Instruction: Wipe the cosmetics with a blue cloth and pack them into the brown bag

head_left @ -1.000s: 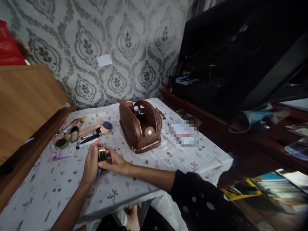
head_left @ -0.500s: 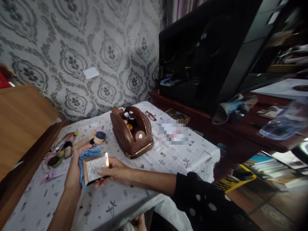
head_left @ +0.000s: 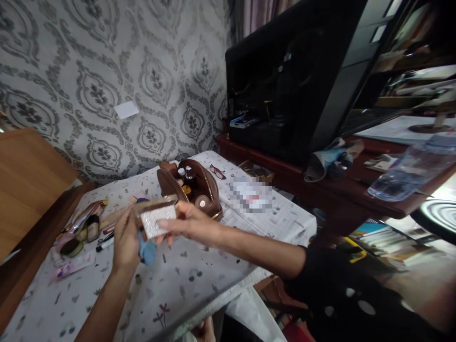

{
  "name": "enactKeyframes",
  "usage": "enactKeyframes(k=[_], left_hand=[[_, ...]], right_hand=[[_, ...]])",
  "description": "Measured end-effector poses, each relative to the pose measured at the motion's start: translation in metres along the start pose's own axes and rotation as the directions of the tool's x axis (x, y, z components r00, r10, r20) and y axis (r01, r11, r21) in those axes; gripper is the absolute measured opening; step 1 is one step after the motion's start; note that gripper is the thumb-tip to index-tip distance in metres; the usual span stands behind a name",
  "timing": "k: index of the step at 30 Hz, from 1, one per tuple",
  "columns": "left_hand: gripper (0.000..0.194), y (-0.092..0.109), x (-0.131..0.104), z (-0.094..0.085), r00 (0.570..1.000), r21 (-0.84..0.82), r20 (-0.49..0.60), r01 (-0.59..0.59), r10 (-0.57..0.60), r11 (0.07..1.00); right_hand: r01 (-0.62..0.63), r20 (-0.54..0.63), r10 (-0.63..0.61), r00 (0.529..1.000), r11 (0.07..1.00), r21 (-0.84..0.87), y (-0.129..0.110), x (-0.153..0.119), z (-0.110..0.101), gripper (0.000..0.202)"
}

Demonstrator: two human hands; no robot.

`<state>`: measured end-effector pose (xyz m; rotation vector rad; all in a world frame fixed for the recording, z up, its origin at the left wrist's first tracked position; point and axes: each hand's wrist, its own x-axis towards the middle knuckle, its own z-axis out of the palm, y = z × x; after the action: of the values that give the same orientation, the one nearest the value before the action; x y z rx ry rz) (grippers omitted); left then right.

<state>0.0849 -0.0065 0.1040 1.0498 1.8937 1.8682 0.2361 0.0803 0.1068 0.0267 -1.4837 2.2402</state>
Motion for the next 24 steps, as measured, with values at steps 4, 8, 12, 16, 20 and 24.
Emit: enactKeyframes(k=[4,8,12,16,20,24], left_hand=[[0.031,0.01,0.006,0.029,0.764,0.43,0.404,-0.643,0.502,0.633],[0.036,0.023,0.014,0.058,0.463,0.483,0.723,-0.87,0.513,0.105],[0.028,0.023,0.022,0.06,0.393,0.424,0.858,-0.905,0.332,-0.024],[0.025,0.009,0.019,0.046,0.382,0.416,0.844,-0.909,0.377,-0.01],[0.026,-0.005,0.013,0.042,0.365,0.41,0.786,-0.912,0.499,0.022],[0.027,-0.012,0.013,0.047,0.367,0.387,0.74,-0.918,0.563,0.089]], right_hand=[[0.076,-0.103,-0.084,0.991,0.994,-0.075,-0.058,-0.005,-0.022,0.043],[0.013,-0.181,-0.042,0.983,0.988,-0.154,-0.093,0.001,-0.04,0.048],[-0.123,-0.305,-0.006,0.952,0.908,-0.401,-0.096,0.014,-0.052,0.044],[-0.368,-0.446,0.021,0.895,0.602,-0.709,-0.085,0.028,-0.061,0.05],[-0.424,-0.413,0.1,0.905,0.158,-0.892,-0.082,0.041,-0.056,0.063],[-0.499,-0.5,0.195,0.844,-0.059,-0.865,-0.083,0.052,-0.042,0.057]])
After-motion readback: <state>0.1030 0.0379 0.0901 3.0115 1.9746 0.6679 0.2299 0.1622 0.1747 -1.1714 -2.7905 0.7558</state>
